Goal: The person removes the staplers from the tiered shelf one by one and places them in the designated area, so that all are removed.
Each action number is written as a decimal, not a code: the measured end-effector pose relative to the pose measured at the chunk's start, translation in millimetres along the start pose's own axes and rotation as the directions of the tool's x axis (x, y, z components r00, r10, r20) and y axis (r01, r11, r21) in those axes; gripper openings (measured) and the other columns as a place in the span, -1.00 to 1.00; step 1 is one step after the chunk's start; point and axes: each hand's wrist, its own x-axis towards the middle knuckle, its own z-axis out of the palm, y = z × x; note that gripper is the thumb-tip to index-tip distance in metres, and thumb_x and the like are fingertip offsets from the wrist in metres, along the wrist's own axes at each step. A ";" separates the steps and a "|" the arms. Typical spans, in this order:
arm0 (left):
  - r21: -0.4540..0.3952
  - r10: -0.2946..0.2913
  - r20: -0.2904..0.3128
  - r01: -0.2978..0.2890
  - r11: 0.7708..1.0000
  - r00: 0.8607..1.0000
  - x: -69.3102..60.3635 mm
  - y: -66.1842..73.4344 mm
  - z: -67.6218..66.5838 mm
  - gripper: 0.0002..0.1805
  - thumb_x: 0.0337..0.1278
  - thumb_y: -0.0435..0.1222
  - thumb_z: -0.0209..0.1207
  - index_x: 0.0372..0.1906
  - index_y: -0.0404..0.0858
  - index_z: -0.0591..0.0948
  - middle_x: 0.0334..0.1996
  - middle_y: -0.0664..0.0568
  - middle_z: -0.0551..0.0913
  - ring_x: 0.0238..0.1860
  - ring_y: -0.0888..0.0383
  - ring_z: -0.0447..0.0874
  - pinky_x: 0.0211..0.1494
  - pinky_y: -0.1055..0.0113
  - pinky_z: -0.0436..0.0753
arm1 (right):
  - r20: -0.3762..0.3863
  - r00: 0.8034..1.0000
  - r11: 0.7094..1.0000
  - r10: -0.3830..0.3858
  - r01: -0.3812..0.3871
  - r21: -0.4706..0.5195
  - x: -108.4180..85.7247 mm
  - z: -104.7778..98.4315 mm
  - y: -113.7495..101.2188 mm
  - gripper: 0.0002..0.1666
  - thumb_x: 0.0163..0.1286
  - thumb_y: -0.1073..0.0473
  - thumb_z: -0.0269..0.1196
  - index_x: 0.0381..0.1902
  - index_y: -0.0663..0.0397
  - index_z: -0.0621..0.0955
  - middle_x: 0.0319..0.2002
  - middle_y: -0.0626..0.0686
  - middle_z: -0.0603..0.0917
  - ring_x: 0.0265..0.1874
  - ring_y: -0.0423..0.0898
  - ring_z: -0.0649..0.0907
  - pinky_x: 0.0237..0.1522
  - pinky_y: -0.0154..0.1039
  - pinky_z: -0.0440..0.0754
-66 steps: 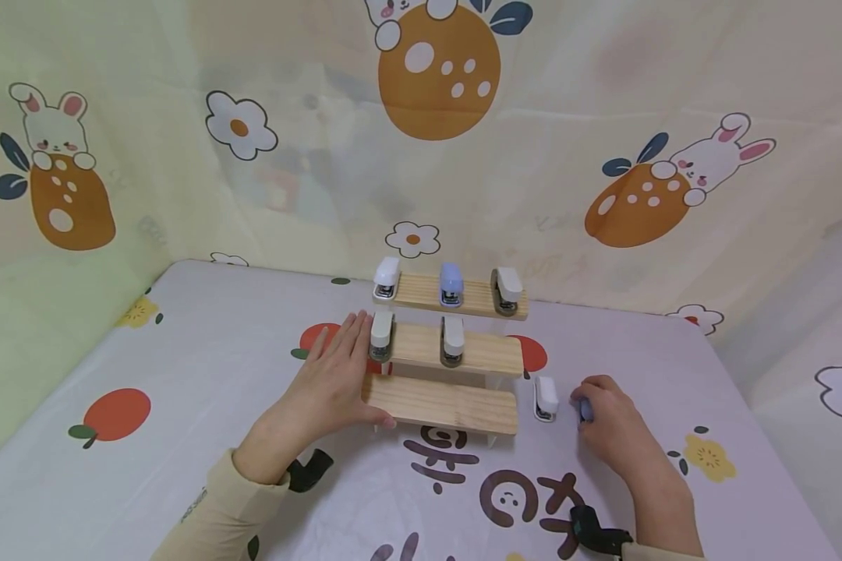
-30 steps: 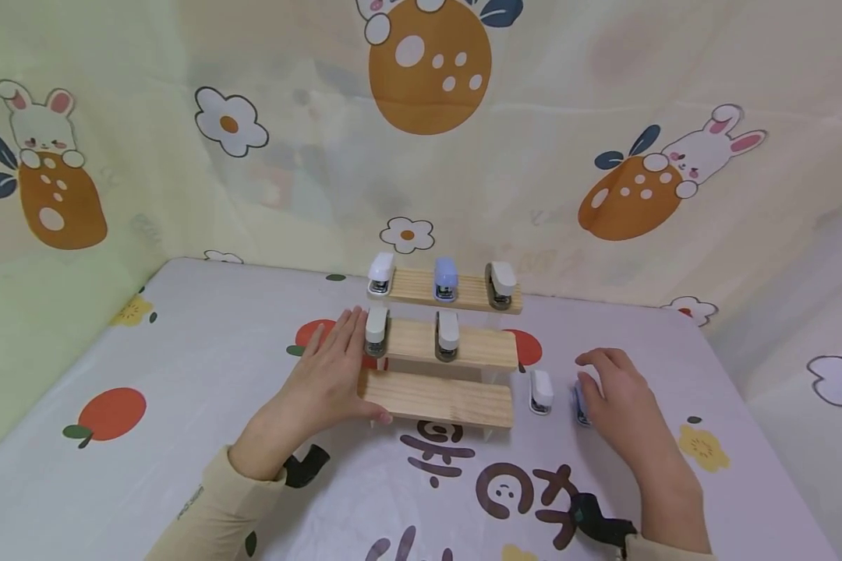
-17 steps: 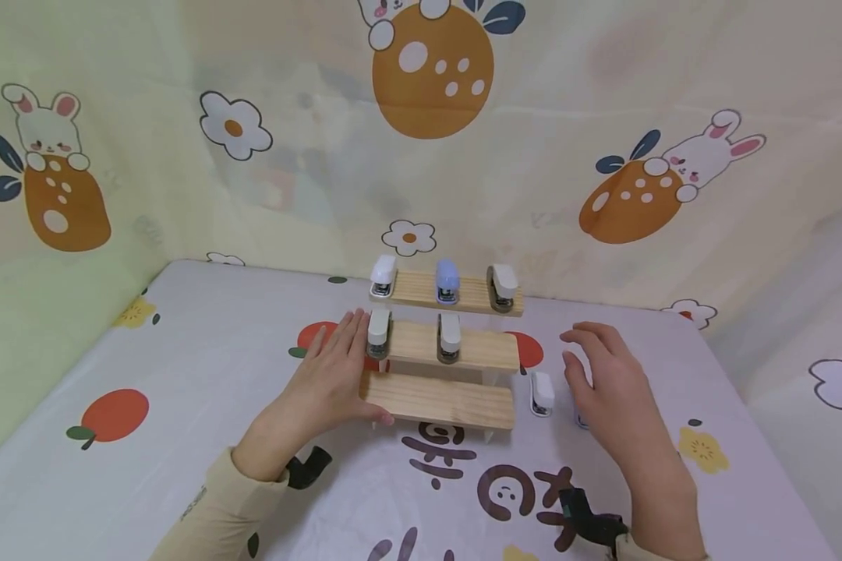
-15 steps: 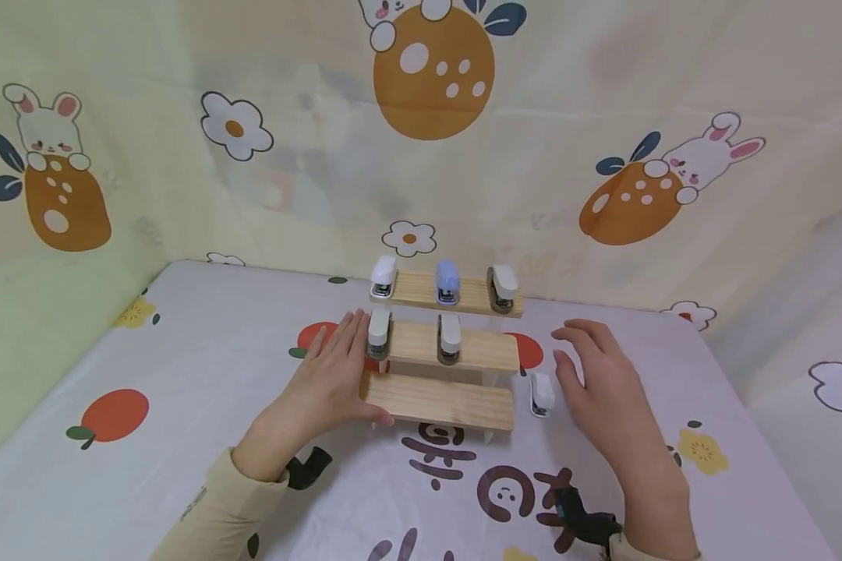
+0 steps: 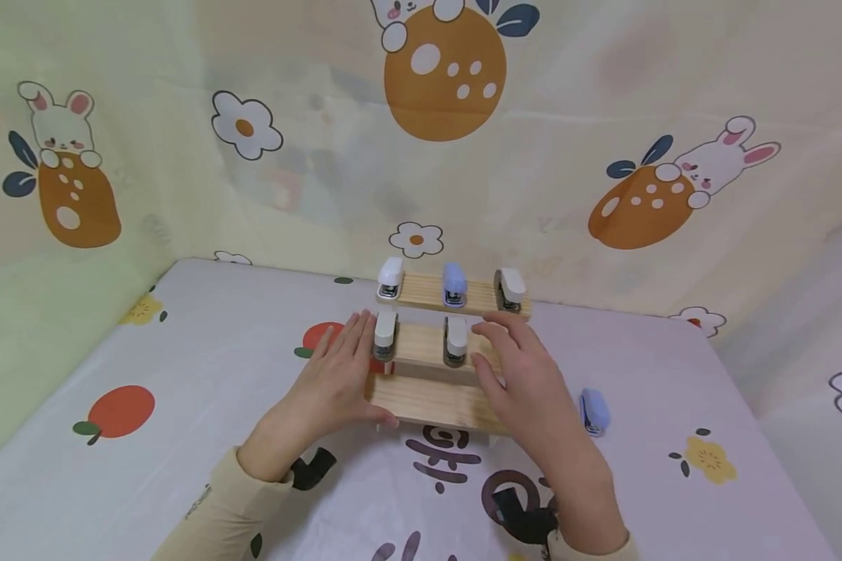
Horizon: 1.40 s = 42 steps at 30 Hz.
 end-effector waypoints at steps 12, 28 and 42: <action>0.008 0.005 0.009 -0.005 1.000 1.000 0.1 0.5 -2.7 0.59 -0.54 0.31 0.53 0.57 -0.39 -0.09 0.59 -0.21 -0.05 0.62 -0.07 -0.12 0.62 -0.06 -0.03 | 0.149 0.988 0.998 0.042 -0.035 -0.047 3.8 30.7 -17.8 -0.45 0.24 0.29 0.38 0.19 0.21 0.54 0.33 0.20 0.43 0.38 0.17 0.38 0.32 0.16 0.47; -0.002 0.012 -0.001 -0.012 1.000 1.000 0.2 -0.5 -2.5 0.60 -0.56 0.29 0.55 0.56 -0.41 -0.07 0.58 -0.24 -0.03 0.61 -0.09 -0.10 0.62 -0.07 0.00 | 0.189 0.981 0.993 0.035 -0.013 -0.118 4.8 41.2 -15.2 -0.28 0.18 0.29 0.43 0.29 0.32 0.45 0.41 0.28 0.32 0.44 0.24 0.30 0.43 0.17 0.32; 0.013 0.014 -0.005 -0.014 1.000 1.000 0.2 -0.9 0.4 0.61 -0.57 0.32 0.53 0.56 -0.41 -0.08 0.58 -0.24 -0.02 0.61 -0.10 -0.09 0.61 -0.07 0.00 | 0.176 0.983 0.992 0.052 -0.031 -0.122 2.8 43.1 -14.6 -0.32 0.20 0.34 0.39 0.28 0.31 0.46 0.34 0.26 0.37 0.36 0.18 0.36 0.39 0.12 0.39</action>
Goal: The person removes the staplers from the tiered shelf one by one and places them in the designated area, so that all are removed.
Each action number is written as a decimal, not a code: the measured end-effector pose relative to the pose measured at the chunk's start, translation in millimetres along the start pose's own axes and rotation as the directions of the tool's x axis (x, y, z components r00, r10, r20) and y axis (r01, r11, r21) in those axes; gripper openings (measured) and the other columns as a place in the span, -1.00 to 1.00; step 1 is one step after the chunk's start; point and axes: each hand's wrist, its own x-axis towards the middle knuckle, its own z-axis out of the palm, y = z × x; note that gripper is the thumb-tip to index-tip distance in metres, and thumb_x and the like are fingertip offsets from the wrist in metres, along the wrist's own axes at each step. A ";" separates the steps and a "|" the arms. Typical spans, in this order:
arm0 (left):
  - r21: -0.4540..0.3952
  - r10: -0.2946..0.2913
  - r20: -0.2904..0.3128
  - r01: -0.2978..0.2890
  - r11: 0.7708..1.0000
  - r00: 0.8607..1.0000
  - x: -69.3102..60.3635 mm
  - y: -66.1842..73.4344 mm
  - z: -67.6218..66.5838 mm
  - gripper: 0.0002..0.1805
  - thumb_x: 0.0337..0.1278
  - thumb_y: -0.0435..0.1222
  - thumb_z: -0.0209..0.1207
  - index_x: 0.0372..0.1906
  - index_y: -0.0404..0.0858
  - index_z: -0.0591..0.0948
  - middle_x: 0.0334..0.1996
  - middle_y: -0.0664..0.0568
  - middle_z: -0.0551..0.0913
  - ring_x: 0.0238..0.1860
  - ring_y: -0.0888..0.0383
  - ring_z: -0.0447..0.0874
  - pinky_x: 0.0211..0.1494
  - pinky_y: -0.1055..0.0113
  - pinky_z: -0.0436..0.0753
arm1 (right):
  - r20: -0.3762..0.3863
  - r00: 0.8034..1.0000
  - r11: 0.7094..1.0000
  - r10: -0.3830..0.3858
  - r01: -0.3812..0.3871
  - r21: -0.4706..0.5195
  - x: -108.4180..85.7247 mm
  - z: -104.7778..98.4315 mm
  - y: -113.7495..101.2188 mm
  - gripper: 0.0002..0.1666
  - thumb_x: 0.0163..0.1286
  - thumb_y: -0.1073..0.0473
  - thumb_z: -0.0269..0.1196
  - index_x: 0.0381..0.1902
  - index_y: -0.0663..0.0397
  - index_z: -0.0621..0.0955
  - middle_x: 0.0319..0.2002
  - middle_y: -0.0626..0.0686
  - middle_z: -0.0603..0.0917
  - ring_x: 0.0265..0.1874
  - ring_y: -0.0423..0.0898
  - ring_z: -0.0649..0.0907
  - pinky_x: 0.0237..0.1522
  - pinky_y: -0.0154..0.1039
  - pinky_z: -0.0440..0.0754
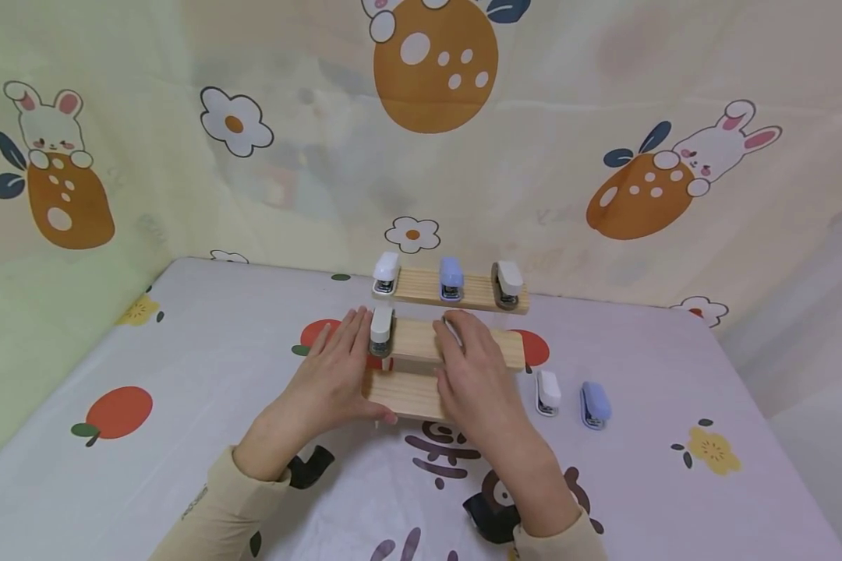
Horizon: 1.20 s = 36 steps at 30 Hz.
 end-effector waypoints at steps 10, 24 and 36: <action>-0.013 0.002 -0.009 -0.002 1.000 1.000 -1.4 0.1 -0.4 0.59 -0.56 0.31 0.54 0.56 -0.42 -0.06 0.58 -0.24 0.00 0.61 -0.10 -0.08 0.62 -0.07 0.00 | -0.036 0.999 1.000 -0.022 0.022 0.022 0.2 3.9 1.7 -0.38 0.21 0.41 0.34 0.24 0.38 0.46 0.36 0.29 0.36 0.39 0.21 0.35 0.38 0.13 0.41; 0.001 0.001 -0.011 -0.001 1.000 1.000 -0.8 1.0 -0.4 0.59 -0.58 0.30 0.55 0.55 -0.43 -0.03 0.57 -0.25 0.02 0.60 -0.10 -0.05 0.61 -0.08 0.03 | 0.075 0.993 0.991 0.088 -0.095 0.092 0.3 -2.6 -2.4 -0.45 0.35 0.41 0.21 0.29 0.40 0.42 0.41 0.28 0.34 0.40 0.21 0.38 0.37 0.10 0.42; -0.001 -0.003 -0.007 0.003 1.000 1.000 0.1 0.8 0.5 0.60 -0.58 0.31 0.55 0.56 -0.42 -0.05 0.58 -0.24 0.01 0.61 -0.09 -0.06 0.61 -0.07 0.02 | 0.062 0.995 0.991 0.076 -0.082 0.108 -0.3 -7.5 -0.8 -0.45 0.32 0.46 0.21 0.28 0.40 0.45 0.39 0.29 0.38 0.34 0.23 0.47 0.29 0.12 0.50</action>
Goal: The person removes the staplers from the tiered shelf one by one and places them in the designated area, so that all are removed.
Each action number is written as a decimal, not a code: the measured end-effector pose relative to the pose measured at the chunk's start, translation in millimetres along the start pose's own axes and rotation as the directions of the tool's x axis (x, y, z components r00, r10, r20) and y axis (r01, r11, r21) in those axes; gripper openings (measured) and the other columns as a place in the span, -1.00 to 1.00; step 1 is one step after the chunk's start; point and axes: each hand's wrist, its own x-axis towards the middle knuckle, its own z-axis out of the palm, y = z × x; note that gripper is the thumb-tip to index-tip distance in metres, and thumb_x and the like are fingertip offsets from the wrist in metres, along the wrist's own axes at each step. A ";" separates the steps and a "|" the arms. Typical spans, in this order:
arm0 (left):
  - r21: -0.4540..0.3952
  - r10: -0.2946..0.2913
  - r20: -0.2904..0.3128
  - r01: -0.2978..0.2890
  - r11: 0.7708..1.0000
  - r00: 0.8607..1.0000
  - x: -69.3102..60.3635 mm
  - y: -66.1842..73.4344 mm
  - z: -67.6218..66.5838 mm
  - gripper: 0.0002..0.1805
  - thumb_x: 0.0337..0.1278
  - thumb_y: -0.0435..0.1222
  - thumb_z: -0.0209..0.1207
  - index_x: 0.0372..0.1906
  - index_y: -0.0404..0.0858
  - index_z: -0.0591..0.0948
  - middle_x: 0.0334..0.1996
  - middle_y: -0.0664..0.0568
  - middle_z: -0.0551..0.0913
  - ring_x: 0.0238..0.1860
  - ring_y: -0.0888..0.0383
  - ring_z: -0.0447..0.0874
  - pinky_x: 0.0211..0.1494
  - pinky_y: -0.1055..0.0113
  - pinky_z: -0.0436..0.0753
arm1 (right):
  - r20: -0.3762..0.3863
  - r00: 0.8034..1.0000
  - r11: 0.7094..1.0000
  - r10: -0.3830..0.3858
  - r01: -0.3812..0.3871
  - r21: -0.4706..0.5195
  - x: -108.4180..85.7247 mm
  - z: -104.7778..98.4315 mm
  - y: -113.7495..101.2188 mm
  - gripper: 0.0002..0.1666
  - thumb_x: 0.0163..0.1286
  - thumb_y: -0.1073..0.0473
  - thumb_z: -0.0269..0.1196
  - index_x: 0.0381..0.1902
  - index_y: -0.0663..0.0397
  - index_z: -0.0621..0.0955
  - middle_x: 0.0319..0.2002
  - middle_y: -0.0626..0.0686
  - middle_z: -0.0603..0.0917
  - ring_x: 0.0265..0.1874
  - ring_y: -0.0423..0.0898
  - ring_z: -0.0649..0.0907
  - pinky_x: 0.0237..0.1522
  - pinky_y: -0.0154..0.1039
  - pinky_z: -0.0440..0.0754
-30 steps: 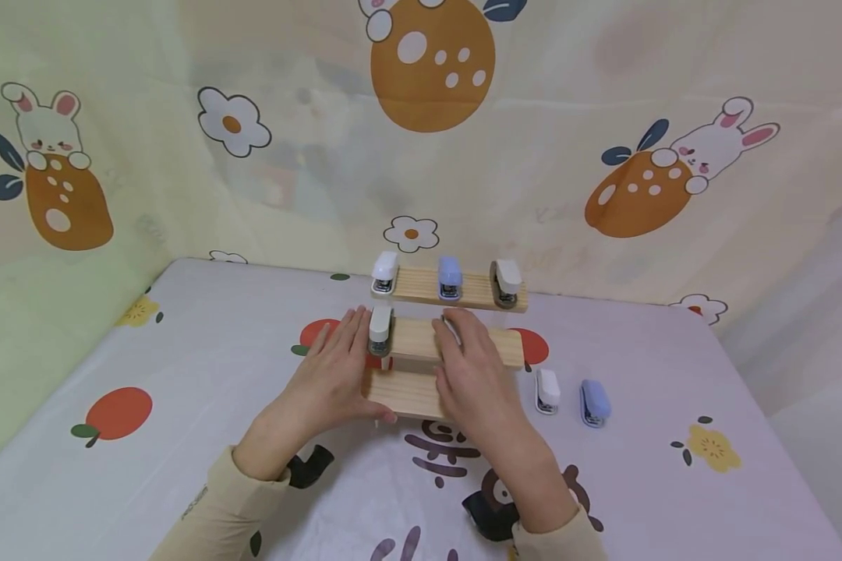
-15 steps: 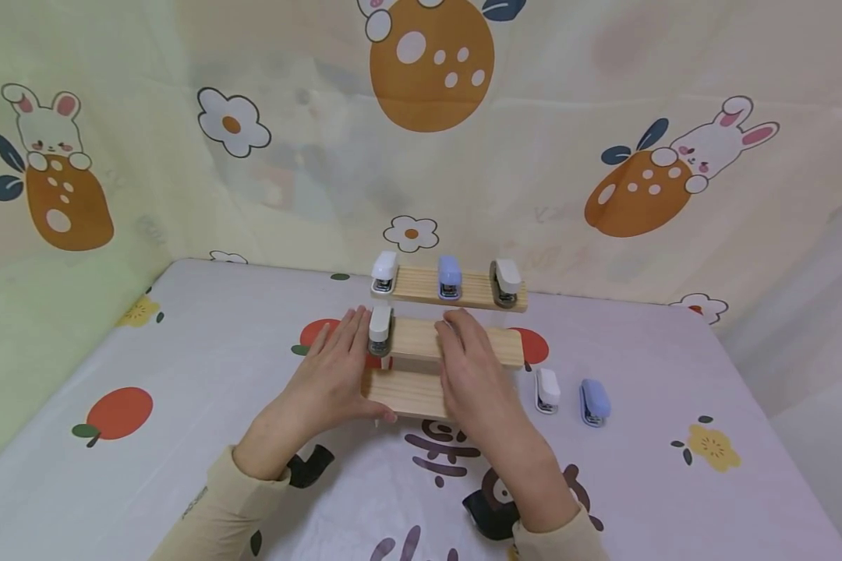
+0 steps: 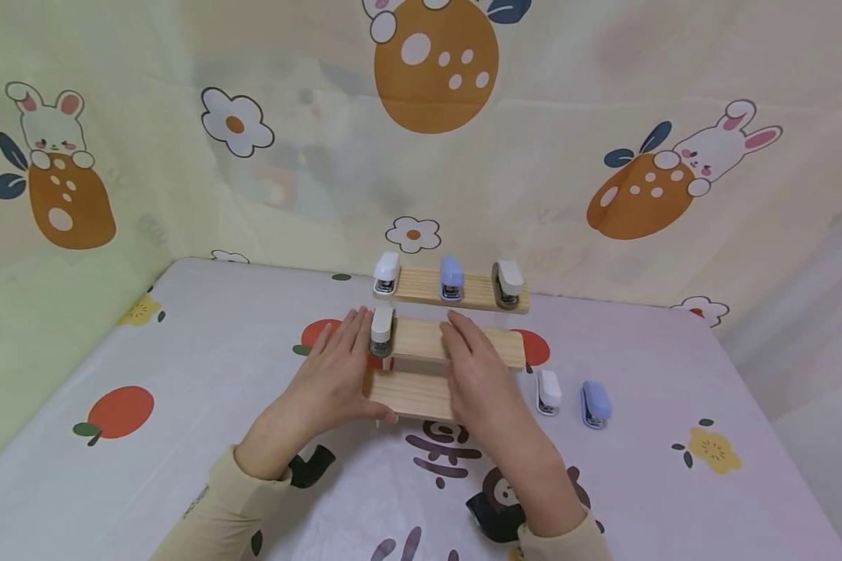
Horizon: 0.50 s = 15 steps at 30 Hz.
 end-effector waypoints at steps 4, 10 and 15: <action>-0.004 -0.010 0.004 0.010 1.000 1.000 0.1 -0.3 -1.0 0.60 -0.58 0.29 0.55 0.56 -0.41 -0.05 0.58 -0.23 0.00 0.61 -0.09 -0.07 0.61 -0.07 0.01 | -0.047 0.998 0.999 -0.033 0.032 -0.007 -1.3 -5.2 2.8 -0.44 0.26 0.50 0.24 0.25 0.43 0.47 0.33 0.32 0.43 0.28 0.26 0.51 0.21 0.13 0.56; -0.005 -0.017 0.007 0.017 1.000 1.000 0.6 -0.7 -0.9 0.60 -0.59 0.29 0.56 0.56 -0.41 -0.05 0.58 -0.22 0.00 0.61 -0.09 -0.07 0.61 -0.08 0.02 | -0.042 0.999 1.000 -0.014 0.014 -0.001 -4.6 -15.4 4.9 -0.40 0.27 0.45 0.28 0.28 0.43 0.44 0.34 0.34 0.41 0.28 0.30 0.50 0.13 0.17 0.60; -0.013 -0.011 0.003 0.011 1.000 1.000 0.6 -0.2 -1.3 0.59 -0.59 0.29 0.56 0.56 -0.41 -0.03 0.58 -0.22 0.01 0.61 -0.08 -0.07 0.61 -0.08 0.02 | -0.060 0.998 1.000 -0.011 0.010 -0.012 -9.2 -20.3 7.3 -0.39 0.28 0.41 0.29 0.29 0.41 0.44 0.34 0.35 0.40 0.27 0.31 0.50 0.11 0.21 0.60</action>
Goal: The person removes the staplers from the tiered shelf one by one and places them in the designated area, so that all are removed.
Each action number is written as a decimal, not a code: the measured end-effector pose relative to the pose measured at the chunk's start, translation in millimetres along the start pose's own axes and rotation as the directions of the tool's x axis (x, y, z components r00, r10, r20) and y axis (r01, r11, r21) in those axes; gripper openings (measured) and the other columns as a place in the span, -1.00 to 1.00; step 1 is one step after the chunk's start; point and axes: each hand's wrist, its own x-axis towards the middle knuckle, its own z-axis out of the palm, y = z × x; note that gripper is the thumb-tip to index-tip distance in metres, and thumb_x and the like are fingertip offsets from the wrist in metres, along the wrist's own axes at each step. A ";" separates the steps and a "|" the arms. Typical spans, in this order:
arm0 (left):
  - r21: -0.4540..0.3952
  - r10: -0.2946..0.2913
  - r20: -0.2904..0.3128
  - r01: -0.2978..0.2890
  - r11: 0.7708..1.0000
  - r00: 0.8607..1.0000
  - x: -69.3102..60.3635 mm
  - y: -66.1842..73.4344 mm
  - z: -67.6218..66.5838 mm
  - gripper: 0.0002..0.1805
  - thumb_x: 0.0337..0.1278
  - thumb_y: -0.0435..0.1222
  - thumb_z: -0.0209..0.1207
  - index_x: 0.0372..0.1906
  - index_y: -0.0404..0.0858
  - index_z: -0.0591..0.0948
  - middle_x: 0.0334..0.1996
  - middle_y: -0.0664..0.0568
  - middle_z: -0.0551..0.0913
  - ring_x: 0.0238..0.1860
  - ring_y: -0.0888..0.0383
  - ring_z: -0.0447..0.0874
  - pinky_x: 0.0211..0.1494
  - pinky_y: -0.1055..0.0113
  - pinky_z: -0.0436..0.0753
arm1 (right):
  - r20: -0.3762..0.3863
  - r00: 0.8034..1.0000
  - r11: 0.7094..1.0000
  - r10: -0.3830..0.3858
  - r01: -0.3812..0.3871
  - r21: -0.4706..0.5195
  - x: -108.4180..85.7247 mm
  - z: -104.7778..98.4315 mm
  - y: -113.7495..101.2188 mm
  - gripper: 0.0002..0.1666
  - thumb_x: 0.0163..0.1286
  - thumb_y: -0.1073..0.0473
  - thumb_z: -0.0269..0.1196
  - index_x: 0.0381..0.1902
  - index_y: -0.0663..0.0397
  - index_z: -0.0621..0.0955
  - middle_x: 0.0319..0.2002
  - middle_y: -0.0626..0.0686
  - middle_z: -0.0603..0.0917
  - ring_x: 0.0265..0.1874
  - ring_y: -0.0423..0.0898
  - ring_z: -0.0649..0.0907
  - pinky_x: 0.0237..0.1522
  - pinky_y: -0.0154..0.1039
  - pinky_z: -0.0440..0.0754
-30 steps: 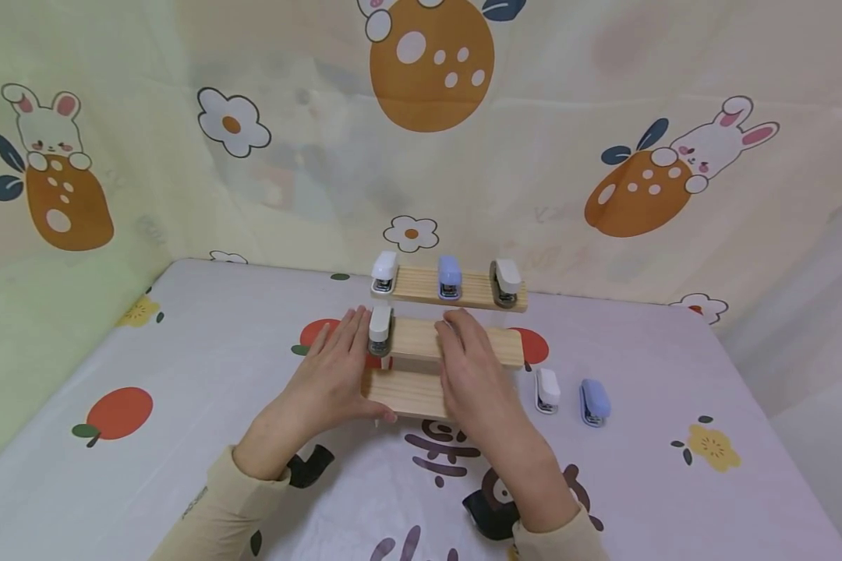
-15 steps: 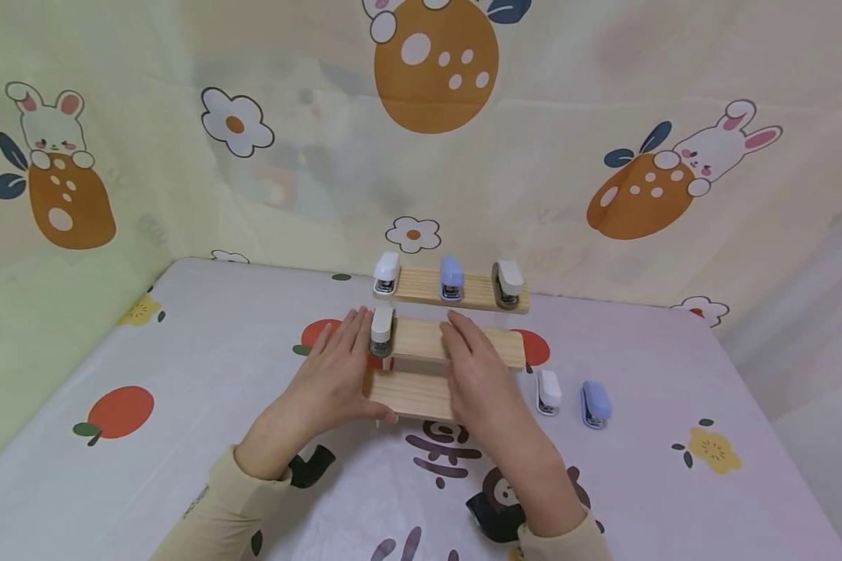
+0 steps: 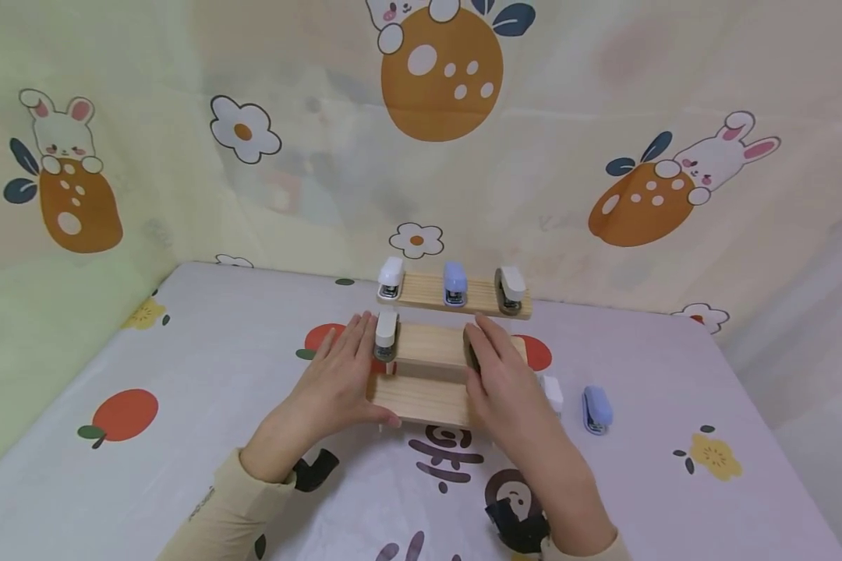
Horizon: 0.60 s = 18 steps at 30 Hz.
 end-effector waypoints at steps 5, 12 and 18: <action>-0.007 0.003 -0.005 -0.003 1.000 1.000 -0.4 0.8 -0.8 0.59 -0.59 0.27 0.57 0.55 -0.42 -0.03 0.58 -0.22 0.01 0.61 -0.09 -0.06 0.61 -0.09 0.01 | -0.084 0.996 0.999 -0.040 0.038 -0.019 -6.5 -2.1 6.7 -0.37 0.22 0.43 0.34 0.26 0.42 0.46 0.30 0.39 0.44 0.21 0.34 0.53 0.03 0.22 0.63; 0.002 0.006 -0.007 -0.006 1.000 1.000 -0.5 0.1 -0.8 0.60 -0.59 0.29 0.56 0.56 -0.41 -0.04 0.58 -0.23 0.02 0.60 -0.10 -0.05 0.61 -0.09 0.02 | -0.171 0.982 0.997 -0.080 0.078 -0.021 -15.3 -8.0 14.9 -0.32 0.16 0.46 0.38 0.27 0.40 0.47 0.26 0.37 0.47 0.17 0.35 0.56 -0.04 0.23 0.65; -0.003 0.007 -0.004 -0.007 1.000 1.000 -0.6 0.7 -0.5 0.60 -0.59 0.28 0.56 0.56 -0.41 -0.05 0.58 -0.23 0.01 0.61 -0.10 -0.06 0.61 -0.09 0.01 | -0.212 0.973 0.995 -0.095 0.087 -0.045 -21.8 -13.4 22.1 -0.28 0.10 0.47 0.42 0.26 0.39 0.48 0.23 0.38 0.50 0.13 0.35 0.58 -0.06 0.24 0.64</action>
